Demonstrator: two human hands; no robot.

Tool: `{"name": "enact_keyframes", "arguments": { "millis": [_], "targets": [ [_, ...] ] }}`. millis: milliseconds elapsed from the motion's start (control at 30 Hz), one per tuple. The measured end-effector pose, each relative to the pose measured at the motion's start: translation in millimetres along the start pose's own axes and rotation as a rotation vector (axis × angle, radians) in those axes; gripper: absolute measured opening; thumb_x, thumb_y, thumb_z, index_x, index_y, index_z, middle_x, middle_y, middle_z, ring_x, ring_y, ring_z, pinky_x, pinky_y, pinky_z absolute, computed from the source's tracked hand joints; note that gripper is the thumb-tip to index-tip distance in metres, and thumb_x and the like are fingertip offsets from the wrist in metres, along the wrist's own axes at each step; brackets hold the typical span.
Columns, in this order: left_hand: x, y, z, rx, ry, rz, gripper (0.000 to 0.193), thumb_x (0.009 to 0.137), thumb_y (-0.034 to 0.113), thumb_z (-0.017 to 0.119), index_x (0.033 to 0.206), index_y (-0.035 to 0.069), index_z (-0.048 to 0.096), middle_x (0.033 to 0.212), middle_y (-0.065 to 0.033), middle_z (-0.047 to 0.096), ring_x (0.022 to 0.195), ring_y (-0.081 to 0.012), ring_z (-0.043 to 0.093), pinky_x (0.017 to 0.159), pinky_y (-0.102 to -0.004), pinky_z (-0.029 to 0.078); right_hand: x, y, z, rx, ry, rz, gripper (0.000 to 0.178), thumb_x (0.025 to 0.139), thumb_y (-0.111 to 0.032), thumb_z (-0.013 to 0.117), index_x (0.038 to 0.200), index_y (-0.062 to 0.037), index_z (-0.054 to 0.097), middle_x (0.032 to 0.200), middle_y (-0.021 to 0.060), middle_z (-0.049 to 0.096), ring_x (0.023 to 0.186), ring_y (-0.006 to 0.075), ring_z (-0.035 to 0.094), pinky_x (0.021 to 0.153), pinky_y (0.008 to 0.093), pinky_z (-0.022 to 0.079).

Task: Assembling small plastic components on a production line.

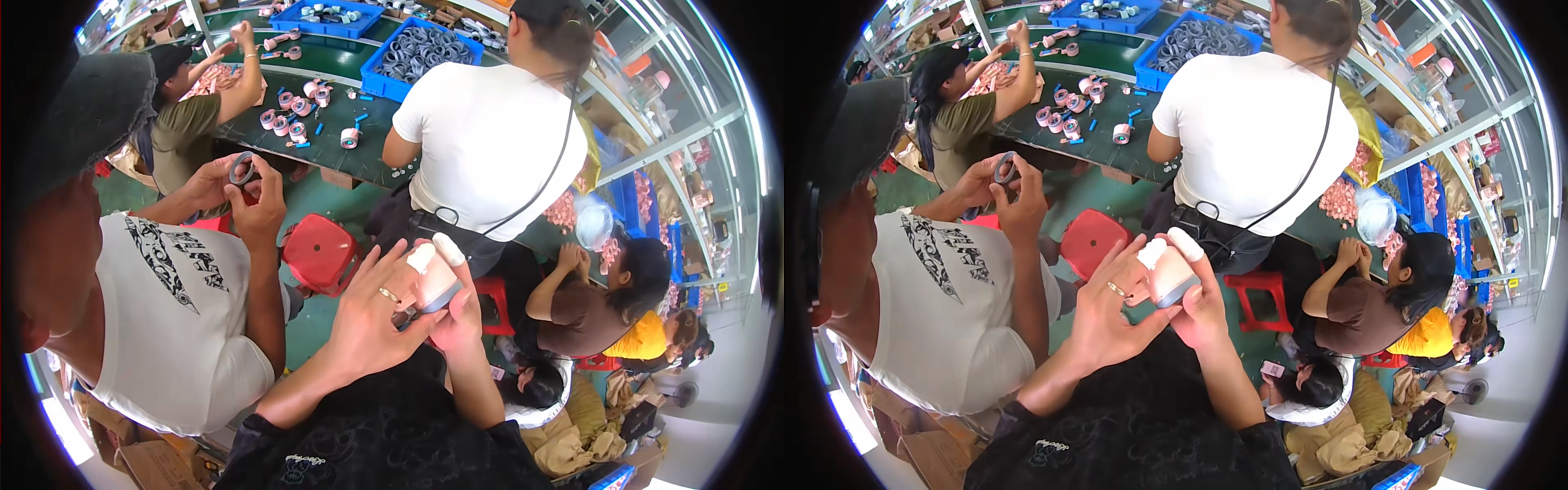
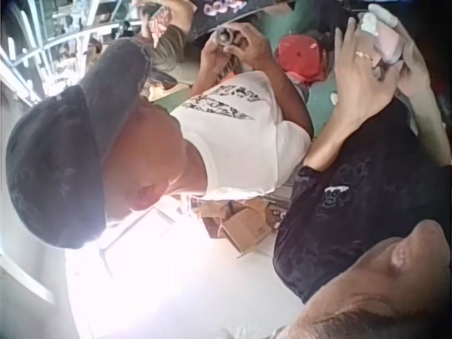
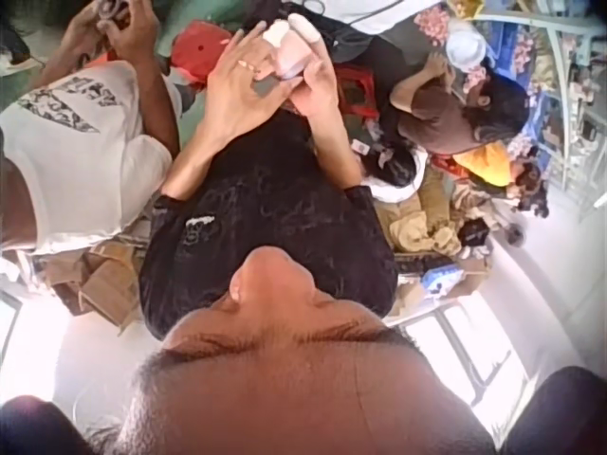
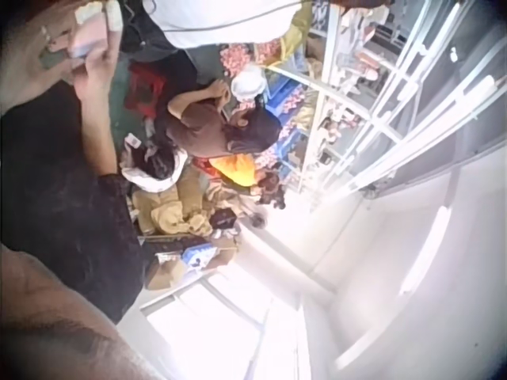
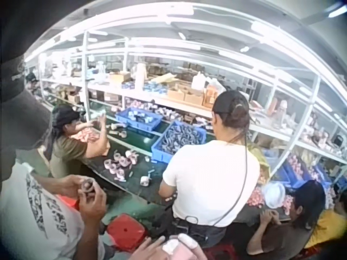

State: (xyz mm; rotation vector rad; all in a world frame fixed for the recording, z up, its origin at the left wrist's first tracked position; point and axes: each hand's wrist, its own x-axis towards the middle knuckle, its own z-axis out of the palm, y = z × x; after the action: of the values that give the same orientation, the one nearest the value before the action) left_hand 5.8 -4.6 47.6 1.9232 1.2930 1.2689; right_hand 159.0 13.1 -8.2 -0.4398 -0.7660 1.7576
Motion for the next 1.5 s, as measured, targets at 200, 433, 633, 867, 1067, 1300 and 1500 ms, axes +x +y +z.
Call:
{"name": "enact_keyframes", "arguments": {
  "millis": [200, 433, 633, 867, 1067, 1300, 1500],
  "targets": [
    [-3.0, 6.3, -1.2, 0.052, 0.008, 0.053, 0.063, 0.071, 0.014, 0.083, 0.128, -0.001, 0.059, 0.123, -0.0213, 0.064, 0.114, -0.0404, 0.063, 0.112, -0.0538, 0.038, -3.8, 2.3, 3.6, 0.015, -0.033, -0.047, 0.075, 0.092, -0.043, 0.07, 0.145, 0.0001, 0.04, 0.152, 0.0202, 0.037, 0.132, 0.0311, 0.05, 0.103, 0.0439, 0.048],
    [-4.4, -5.8, 8.3, -0.008, 0.026, 0.031, 0.056, 0.079, 0.012, 0.079, 0.129, -0.002, 0.058, 0.12, -0.0188, 0.066, 0.109, -0.036, 0.066, 0.103, -0.0456, 0.048, -3.6, 1.6, 14.9, 0.105, 0.107, -0.018, 0.062, 0.093, -0.038, 0.069, 0.137, -0.0002, 0.047, 0.119, 0.0096, 0.058, 0.105, 0.0157, 0.058, 0.083, 0.0317, 0.05],
    [2.6, -25.6, 6.1, -0.666, 0.051, -0.439, 0.057, 0.096, 0.022, 0.069, 0.143, -0.003, 0.047, 0.125, -0.008, 0.064, 0.113, -0.0142, 0.061, 0.1, -0.0311, 0.046, 8.4, -11.2, 29.2, -0.175, 0.019, 0.026, 0.078, 0.096, -0.017, 0.067, 0.156, -0.0029, 0.019, 0.146, 0.0106, 0.041, 0.134, 0.0209, 0.044, 0.113, 0.0369, 0.034],
    [-8.2, -30.9, 28.2, -1.021, 0.191, -0.466, 0.064, 0.098, 0.022, 0.066, 0.149, -0.003, 0.036, 0.141, -0.0113, 0.053, 0.125, -0.0161, 0.052, 0.106, -0.0307, 0.041, 13.0, -2.0, 49.1, -0.395, 0.009, -0.177, 0.078, 0.099, -0.016, 0.063, 0.156, 0.0021, 0.013, 0.148, 0.0154, 0.04, 0.132, 0.0208, 0.046, 0.111, 0.0361, 0.037],
    [-20.0, -28.9, 41.6, -1.102, 0.314, -0.29, 0.077, 0.101, 0.028, 0.059, 0.158, 0.006, 0.013, 0.156, -0.0099, 0.031, 0.139, -0.0208, 0.038, 0.114, -0.0371, 0.034, 10.8, 12.4, 50.3, -0.464, 0.061, -0.311, 0.075, 0.098, -0.017, 0.064, 0.155, 0.0052, 0.019, 0.144, 0.0162, 0.045, 0.13, 0.0211, 0.048, 0.11, 0.036, 0.037],
    [-19.8, -45.3, 9.0, -1.132, 0.049, -0.213, 0.06, 0.092, 0.012, 0.07, 0.146, 0.001, 0.044, 0.138, -0.0088, 0.053, 0.127, -0.0166, 0.051, 0.108, -0.0347, 0.039, 5.9, -30.7, 26.4, -1.047, -0.21, -0.195, 0.058, 0.096, -0.02, 0.067, 0.142, 0.0078, 0.045, 0.138, 0.0147, 0.051, 0.125, 0.0242, 0.052, 0.105, 0.0374, 0.042],
    [-28.0, -28.0, 31.4, -1.034, 0.377, -0.35, 0.046, 0.092, 0.009, 0.068, 0.136, 0.001, 0.056, 0.131, -0.0123, 0.061, 0.118, -0.0183, 0.059, 0.101, -0.0323, 0.046, 0.3, -7.9, 36.3, -0.545, -0.04, -0.082, 0.067, 0.092, -0.021, 0.072, 0.144, 0.0078, 0.042, 0.139, 0.0172, 0.052, 0.122, 0.0224, 0.055, 0.105, 0.0361, 0.043]
  ]
}}
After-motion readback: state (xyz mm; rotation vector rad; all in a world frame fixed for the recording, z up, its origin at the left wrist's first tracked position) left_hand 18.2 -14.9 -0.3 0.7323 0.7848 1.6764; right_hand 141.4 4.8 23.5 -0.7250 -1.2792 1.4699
